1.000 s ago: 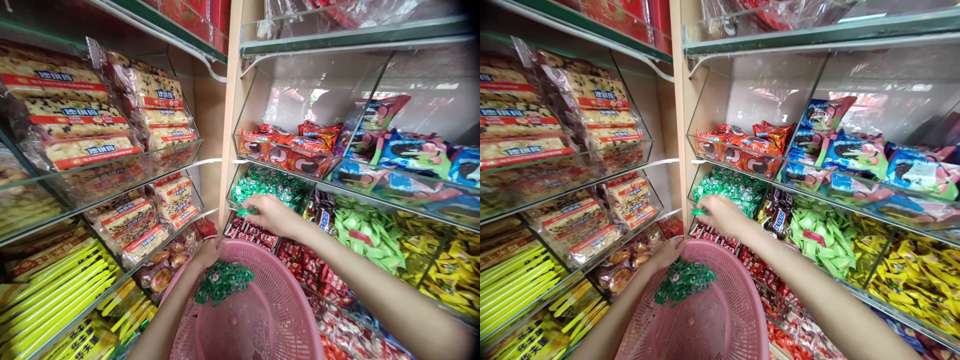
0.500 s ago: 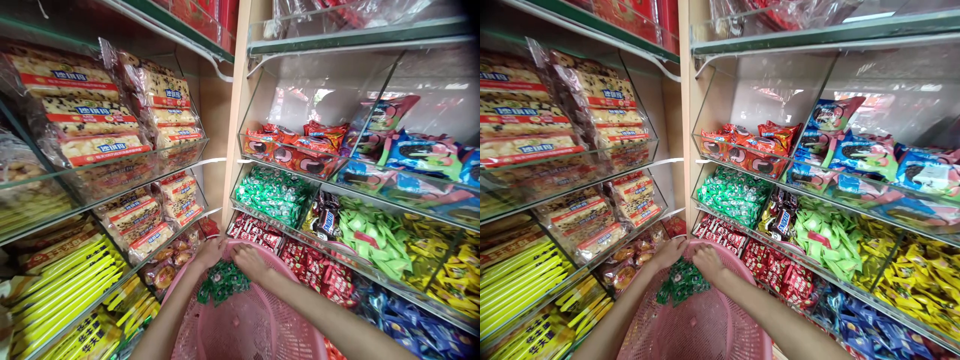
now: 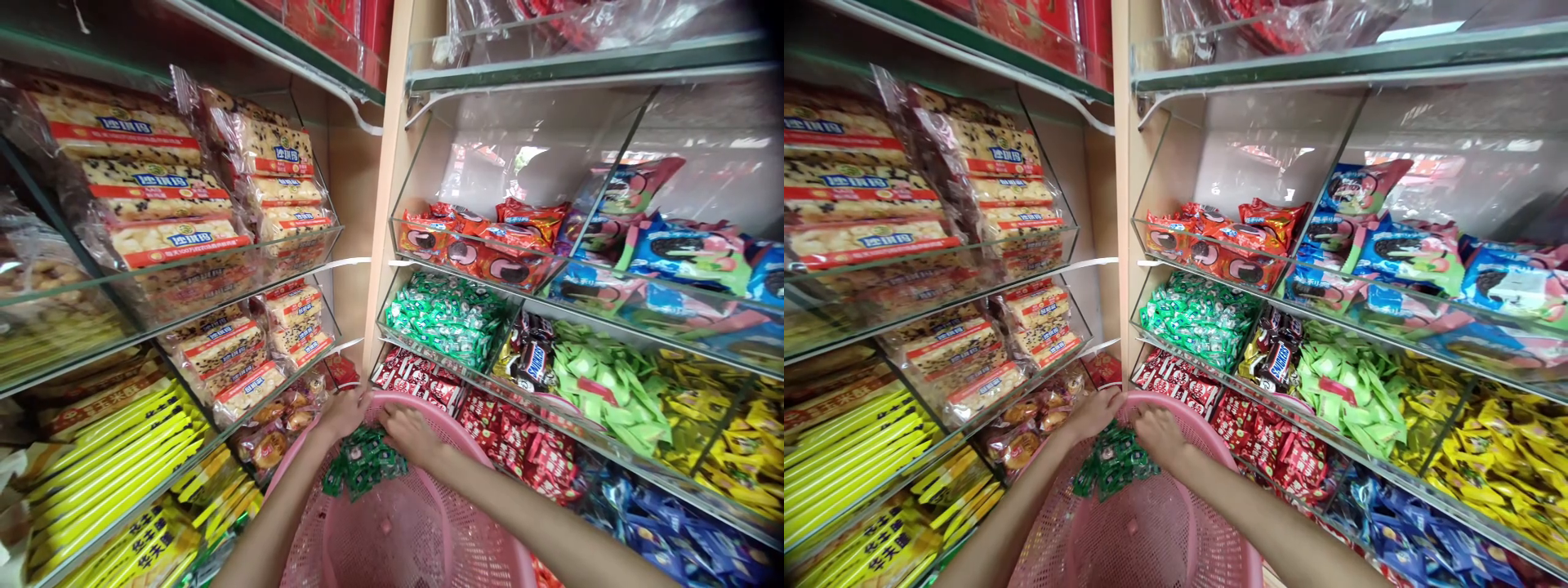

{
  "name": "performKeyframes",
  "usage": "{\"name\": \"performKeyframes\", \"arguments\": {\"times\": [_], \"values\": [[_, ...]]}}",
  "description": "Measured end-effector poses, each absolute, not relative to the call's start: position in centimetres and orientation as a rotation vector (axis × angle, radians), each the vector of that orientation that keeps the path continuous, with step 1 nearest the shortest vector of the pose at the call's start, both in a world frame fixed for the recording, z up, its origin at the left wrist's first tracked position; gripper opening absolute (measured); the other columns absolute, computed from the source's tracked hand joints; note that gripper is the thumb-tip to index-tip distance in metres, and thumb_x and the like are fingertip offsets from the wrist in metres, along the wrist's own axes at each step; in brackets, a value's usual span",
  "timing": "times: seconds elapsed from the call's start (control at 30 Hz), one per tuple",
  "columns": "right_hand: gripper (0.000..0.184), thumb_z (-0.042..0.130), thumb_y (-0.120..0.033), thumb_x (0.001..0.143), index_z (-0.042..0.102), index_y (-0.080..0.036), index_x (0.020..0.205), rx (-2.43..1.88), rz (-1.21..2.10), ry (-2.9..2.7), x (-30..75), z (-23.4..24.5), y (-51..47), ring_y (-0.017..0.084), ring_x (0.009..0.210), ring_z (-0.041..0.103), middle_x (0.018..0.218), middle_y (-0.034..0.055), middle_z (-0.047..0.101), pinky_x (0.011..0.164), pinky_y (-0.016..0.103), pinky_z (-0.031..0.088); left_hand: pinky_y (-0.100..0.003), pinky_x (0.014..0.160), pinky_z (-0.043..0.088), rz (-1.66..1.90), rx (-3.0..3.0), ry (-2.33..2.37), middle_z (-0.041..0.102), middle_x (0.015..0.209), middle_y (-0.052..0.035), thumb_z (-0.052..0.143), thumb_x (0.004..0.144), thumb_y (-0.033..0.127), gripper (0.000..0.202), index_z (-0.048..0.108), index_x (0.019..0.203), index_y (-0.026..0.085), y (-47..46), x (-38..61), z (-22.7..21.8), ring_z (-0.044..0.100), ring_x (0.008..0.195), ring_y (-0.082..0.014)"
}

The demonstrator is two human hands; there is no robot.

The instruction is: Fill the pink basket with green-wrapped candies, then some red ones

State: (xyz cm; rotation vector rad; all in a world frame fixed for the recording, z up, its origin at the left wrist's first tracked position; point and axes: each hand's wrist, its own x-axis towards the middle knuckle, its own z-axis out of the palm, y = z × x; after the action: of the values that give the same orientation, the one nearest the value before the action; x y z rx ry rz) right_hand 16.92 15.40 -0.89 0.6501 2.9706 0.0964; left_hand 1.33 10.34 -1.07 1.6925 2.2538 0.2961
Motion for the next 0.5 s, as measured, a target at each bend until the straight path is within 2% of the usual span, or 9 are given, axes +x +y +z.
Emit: {"name": "performKeyframes", "arguments": {"times": [0.27,0.4,0.5], "values": [[0.020,0.046,-0.012,0.085,0.057,-0.016,0.101,0.664,0.175,2.981,17.2,-2.3,16.0,0.020,0.088,0.060,0.096,0.0083,0.063,0.068,0.028,0.045,-0.033,0.074,0.041,0.276,1.662,2.265,0.068,0.097,-0.0116,0.021,0.091,0.046,0.049,0.060,0.103,0.020,10.5,1.7,-0.8,0.062,0.095,-0.0274],[0.020,0.051,-0.019,0.085,0.057,-0.015,0.103,0.658,0.164,2.999,16.9,-1.4,15.8,0.022,0.087,0.061,0.097,0.0087,0.063,0.067,0.029,0.046,-0.031,0.077,0.041,0.318,1.668,2.239,0.068,0.099,-0.0107,0.023,0.090,0.046,0.048,0.062,0.101,0.020,10.4,1.5,-0.8,0.062,0.096,-0.0259],[0.018,0.048,-0.021,0.087,0.058,-0.016,0.101,0.548,0.111,3.082,16.3,-0.9,15.6,0.020,0.089,0.060,0.099,0.0081,0.062,0.071,0.029,0.047,-0.029,0.080,0.041,0.379,1.628,2.162,0.068,0.101,-0.0076,0.023,0.090,0.048,0.050,0.063,0.097,0.021,10.4,1.1,-0.3,0.061,0.097,-0.0225]]}}
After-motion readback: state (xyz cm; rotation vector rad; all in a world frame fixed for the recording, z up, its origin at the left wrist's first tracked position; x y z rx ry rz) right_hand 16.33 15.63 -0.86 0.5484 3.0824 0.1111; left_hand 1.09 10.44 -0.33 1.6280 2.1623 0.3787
